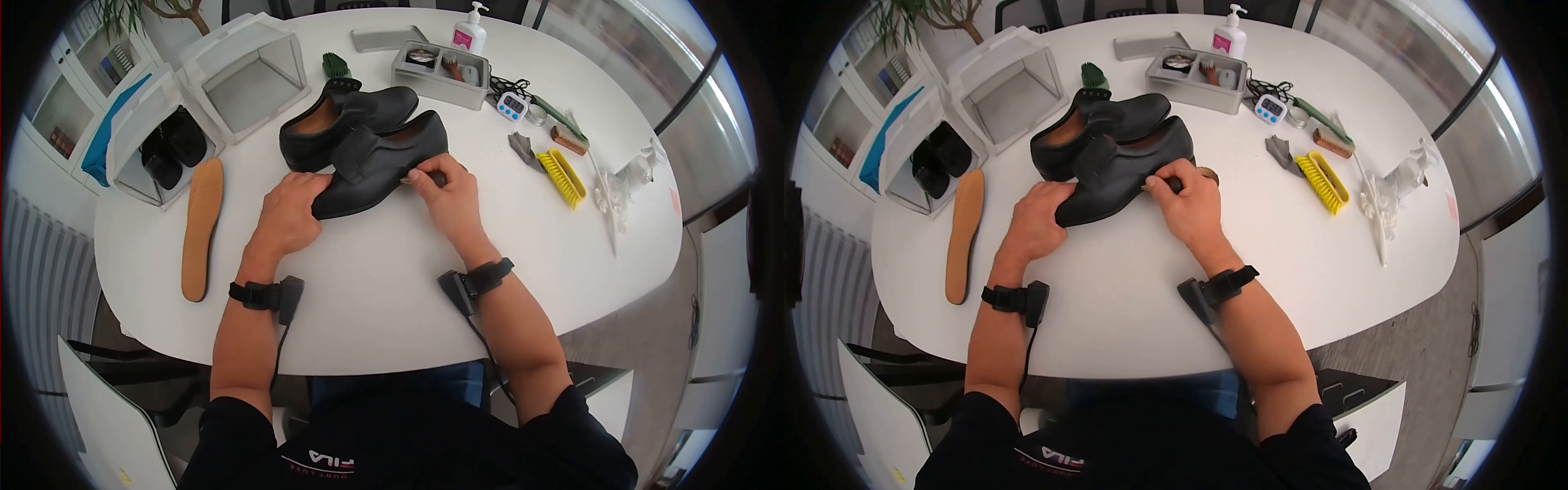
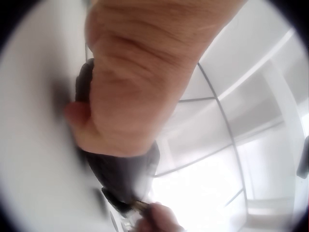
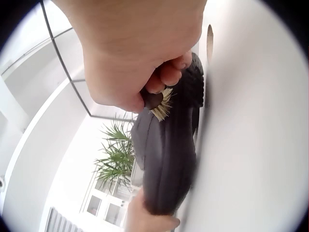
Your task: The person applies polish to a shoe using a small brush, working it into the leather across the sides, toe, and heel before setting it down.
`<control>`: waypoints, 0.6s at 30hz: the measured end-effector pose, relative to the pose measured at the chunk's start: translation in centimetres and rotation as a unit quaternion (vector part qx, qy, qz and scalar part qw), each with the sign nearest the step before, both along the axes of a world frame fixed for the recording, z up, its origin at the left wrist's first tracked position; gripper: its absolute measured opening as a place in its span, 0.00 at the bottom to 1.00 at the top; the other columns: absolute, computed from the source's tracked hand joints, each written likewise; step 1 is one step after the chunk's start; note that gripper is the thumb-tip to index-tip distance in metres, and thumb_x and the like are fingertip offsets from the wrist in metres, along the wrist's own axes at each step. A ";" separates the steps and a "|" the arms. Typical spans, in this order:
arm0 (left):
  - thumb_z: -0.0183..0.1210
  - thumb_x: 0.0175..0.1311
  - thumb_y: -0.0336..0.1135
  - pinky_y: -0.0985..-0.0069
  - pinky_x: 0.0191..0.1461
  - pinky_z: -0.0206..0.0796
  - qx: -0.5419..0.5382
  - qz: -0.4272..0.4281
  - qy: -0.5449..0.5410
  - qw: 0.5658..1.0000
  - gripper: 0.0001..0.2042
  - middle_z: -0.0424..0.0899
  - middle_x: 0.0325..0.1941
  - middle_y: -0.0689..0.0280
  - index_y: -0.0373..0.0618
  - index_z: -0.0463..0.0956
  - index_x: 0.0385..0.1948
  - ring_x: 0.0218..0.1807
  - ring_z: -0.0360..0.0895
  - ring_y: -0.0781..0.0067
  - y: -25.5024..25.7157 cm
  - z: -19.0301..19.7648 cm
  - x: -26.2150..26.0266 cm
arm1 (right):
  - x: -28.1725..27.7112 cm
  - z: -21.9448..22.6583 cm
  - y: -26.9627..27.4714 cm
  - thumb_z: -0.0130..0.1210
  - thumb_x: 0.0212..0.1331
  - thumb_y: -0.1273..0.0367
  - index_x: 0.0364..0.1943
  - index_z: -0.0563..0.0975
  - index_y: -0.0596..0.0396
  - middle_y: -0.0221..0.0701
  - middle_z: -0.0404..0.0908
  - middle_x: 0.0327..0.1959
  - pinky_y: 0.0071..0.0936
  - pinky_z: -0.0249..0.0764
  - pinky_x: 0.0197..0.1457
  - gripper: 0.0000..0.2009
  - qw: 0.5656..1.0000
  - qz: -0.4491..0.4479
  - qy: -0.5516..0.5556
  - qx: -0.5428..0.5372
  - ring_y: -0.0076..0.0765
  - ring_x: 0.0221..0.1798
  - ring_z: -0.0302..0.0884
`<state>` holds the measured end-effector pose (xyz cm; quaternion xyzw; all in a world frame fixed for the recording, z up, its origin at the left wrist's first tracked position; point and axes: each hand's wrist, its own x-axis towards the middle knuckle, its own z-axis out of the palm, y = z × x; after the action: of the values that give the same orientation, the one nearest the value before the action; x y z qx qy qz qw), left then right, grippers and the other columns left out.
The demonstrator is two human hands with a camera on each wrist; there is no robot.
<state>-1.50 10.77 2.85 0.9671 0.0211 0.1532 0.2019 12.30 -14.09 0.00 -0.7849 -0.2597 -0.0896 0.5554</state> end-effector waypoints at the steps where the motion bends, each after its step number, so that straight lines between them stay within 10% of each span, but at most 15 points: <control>1: 0.56 0.44 0.15 0.60 0.64 0.74 0.009 -0.005 -0.016 1.000 0.30 0.87 0.56 0.58 0.40 0.82 0.55 0.60 0.79 0.50 0.0 -0.2 -0.1 | 0.2 0.2 0.1 0.70 0.63 0.63 0.38 0.84 0.58 0.35 0.87 0.28 0.31 0.77 0.39 0.12 1.000 0.001 0.000 0.002 0.33 0.30 0.82; 9: 0.55 0.48 0.15 0.62 0.62 0.75 0.031 -0.041 -0.045 0.998 0.27 0.88 0.56 0.61 0.40 0.83 0.55 0.60 0.80 0.54 -0.8 -0.5 -0.1 | 2.3 1.3 -1.8 0.68 0.66 0.60 0.38 0.85 0.56 0.34 0.88 0.26 0.32 0.78 0.37 0.13 0.982 -0.169 0.063 0.063 0.31 0.28 0.86; 15: 0.58 0.41 0.16 0.62 0.60 0.77 0.044 -0.056 -0.068 0.995 0.29 0.87 0.56 0.59 0.38 0.82 0.53 0.59 0.80 0.51 -1.5 -0.8 0.0 | -1.4 2.7 0.1 0.68 0.66 0.58 0.38 0.85 0.51 0.35 0.88 0.25 0.38 0.80 0.36 0.12 0.988 0.030 -0.138 -0.070 0.44 0.29 0.88; 18: 0.58 0.42 0.17 0.62 0.59 0.77 0.040 -0.055 -0.072 0.995 0.28 0.87 0.55 0.59 0.37 0.82 0.53 0.59 0.80 0.52 -1.9 -0.8 -0.1 | 1.8 3.2 -1.5 0.68 0.66 0.54 0.38 0.85 0.49 0.36 0.87 0.23 0.41 0.80 0.33 0.14 0.975 -0.193 -0.074 -0.084 0.49 0.27 0.87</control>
<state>-1.57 8.86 2.03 0.9605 -0.0531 0.2120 0.1725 14.08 -15.57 3.21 -0.8552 -0.1499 -0.2311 0.4391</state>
